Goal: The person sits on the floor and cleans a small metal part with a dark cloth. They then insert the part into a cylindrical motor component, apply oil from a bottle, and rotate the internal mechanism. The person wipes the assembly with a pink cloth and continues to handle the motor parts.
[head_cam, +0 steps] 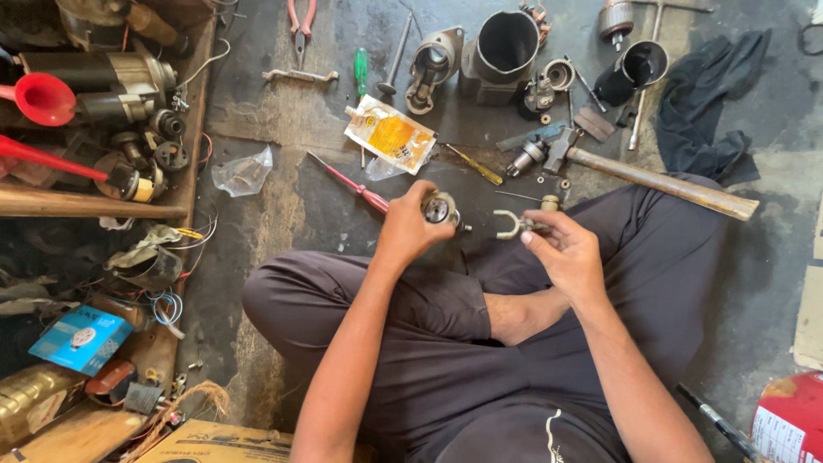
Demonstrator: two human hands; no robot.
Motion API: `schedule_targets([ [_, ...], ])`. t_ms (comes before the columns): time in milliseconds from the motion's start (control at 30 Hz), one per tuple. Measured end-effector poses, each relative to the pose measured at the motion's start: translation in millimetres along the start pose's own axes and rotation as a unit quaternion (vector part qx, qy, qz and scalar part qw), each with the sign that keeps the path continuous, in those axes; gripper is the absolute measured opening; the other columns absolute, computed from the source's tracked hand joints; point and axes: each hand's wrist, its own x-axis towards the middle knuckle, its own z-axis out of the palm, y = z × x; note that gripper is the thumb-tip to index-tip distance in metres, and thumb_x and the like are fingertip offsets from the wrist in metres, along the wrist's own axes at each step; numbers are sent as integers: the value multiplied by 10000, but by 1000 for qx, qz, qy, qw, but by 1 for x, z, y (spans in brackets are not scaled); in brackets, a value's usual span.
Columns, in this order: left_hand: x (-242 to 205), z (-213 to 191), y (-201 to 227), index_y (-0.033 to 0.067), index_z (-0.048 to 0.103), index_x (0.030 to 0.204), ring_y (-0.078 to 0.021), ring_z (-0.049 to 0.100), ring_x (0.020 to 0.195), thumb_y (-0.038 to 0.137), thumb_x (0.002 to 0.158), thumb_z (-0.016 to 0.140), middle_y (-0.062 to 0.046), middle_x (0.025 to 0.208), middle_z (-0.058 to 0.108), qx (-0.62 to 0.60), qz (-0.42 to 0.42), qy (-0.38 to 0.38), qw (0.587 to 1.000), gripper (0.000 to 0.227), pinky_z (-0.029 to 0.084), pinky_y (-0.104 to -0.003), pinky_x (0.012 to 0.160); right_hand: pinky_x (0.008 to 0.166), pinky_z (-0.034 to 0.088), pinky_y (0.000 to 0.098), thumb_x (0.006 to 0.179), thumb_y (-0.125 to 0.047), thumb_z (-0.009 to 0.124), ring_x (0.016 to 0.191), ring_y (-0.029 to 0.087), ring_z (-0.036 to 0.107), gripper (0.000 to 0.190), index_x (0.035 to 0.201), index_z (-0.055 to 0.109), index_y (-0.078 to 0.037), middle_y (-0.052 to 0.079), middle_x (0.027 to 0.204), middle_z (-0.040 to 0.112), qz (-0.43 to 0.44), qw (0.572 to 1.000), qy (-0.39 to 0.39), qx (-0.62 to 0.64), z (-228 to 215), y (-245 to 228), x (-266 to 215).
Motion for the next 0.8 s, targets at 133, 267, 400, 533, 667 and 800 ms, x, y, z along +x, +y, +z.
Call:
schedule_targets([
  [133, 14, 11, -16, 10, 672, 1158, -319, 749, 1029, 277, 635, 857, -200, 1069, 758, -31, -13, -2, 999, 616, 571, -380, 906, 813, 563, 228, 915, 74, 705, 911, 97, 668, 334, 1246, 674, 47, 59, 1026, 704, 33, 999, 5, -7, 1, 5, 6],
  [267, 26, 10, -26, -6, 676, 1114, -245, 752, 924, 361, 659, 910, -164, 1016, 761, -42, -153, -6, 987, 630, 580, -358, 830, 814, 561, 222, 907, 75, 707, 925, 90, 670, 315, 1219, 673, 49, 60, 1020, 701, 31, 999, -3, -18, 10, 11, 10],
  [400, 28, 19, -33, -73, 645, 1033, -207, 721, 739, 342, 693, 896, -152, 902, 730, -162, -282, -37, 945, 592, 600, -362, 612, 812, 558, 219, 904, 65, 710, 929, 85, 684, 293, 1195, 679, 48, 64, 1030, 721, 23, 996, -15, -79, 24, 16, 12],
  [533, 29, 32, -48, -70, 620, 1084, -190, 692, 678, 290, 679, 903, -123, 876, 714, -210, -278, -43, 937, 611, 551, -317, 525, 799, 565, 228, 902, 34, 722, 926, 83, 696, 281, 1181, 692, 34, 56, 1044, 737, -18, 989, -37, -144, 36, 15, 26],
  [667, 34, 38, -66, -55, 605, 1159, -171, 707, 717, 231, 638, 911, -116, 913, 730, -289, -282, -61, 913, 669, 551, -305, 527, 747, 546, 239, 925, -18, 731, 847, 89, 667, 275, 1199, 730, 5, 67, 980, 745, 23, 979, -30, -199, 37, 11, 38],
  [800, 33, 39, -73, -59, 607, 1179, -180, 718, 759, 216, 615, 913, -132, 948, 741, -294, -297, -63, 907, 698, 554, -321, 562, 787, 556, 222, 927, -41, 722, 897, 67, 682, 266, 1190, 727, 0, 43, 1028, 755, -22, 979, -46, -197, 42, 14, 35],
])
